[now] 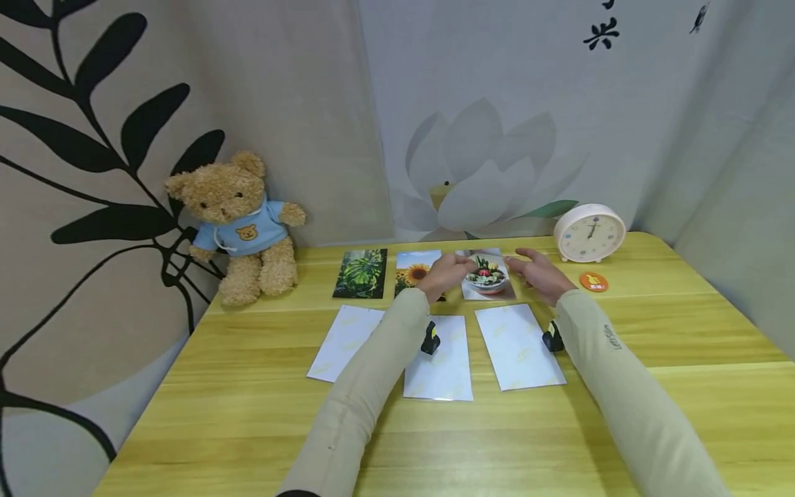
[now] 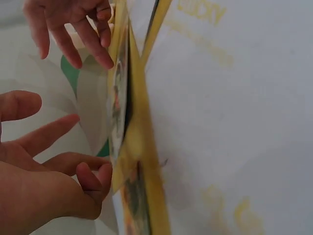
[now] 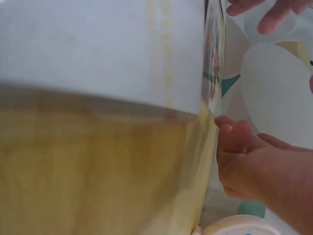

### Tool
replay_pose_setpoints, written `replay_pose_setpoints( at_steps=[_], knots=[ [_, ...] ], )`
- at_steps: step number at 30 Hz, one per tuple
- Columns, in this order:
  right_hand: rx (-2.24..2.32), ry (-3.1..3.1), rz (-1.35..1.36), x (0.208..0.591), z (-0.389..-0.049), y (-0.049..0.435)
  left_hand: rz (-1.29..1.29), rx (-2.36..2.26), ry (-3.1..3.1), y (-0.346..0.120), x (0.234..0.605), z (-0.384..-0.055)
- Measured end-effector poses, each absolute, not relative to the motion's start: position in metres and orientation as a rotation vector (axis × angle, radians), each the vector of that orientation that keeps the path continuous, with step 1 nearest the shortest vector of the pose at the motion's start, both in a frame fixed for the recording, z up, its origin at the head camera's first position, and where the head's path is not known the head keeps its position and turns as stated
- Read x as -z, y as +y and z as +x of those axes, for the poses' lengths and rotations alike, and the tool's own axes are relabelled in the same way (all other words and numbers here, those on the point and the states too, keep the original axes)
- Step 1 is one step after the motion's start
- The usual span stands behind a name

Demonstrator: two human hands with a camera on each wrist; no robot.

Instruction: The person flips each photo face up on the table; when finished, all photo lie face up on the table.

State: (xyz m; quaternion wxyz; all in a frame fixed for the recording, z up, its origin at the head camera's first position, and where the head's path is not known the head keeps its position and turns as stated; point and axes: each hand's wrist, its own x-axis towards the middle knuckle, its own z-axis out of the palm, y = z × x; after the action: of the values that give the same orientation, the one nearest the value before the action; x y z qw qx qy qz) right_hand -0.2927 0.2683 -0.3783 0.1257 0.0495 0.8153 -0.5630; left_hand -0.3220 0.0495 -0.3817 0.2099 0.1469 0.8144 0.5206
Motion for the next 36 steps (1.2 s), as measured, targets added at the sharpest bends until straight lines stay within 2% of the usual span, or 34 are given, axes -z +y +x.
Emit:
replay_pose_setpoints(
  at_steps=[7, 12, 18, 22, 28, 36],
  knots=[
    [1.562, 2.418, 0.031, 0.364, -0.276, 0.269, 0.55, -1.389, 2.245, 0.016, 0.353, -0.316],
    [1.481, 2.465, -0.066, 0.359, -0.268, 0.266, 0.471, -1.497, 2.174, -0.032, 0.334, -0.309],
    [1.345, 2.538, -0.114, 0.353, -0.256, 0.255, 0.424, -1.451, 2.253, -0.086, 0.334, -0.296],
    [1.287, 2.53, -0.149, 0.353, -0.249, 0.238, 0.4, -1.385, 2.279, -0.116, 0.341, -0.283],
    [1.283, 2.496, -0.347, 0.359, -0.236, 0.204, 0.398, -1.265, 2.321, -0.155, 0.353, -0.262],
    [1.223, 2.462, -0.539, 0.369, -0.212, 0.135, 0.249, -1.052, 2.452, -0.194, 0.357, -0.229]
  ],
)
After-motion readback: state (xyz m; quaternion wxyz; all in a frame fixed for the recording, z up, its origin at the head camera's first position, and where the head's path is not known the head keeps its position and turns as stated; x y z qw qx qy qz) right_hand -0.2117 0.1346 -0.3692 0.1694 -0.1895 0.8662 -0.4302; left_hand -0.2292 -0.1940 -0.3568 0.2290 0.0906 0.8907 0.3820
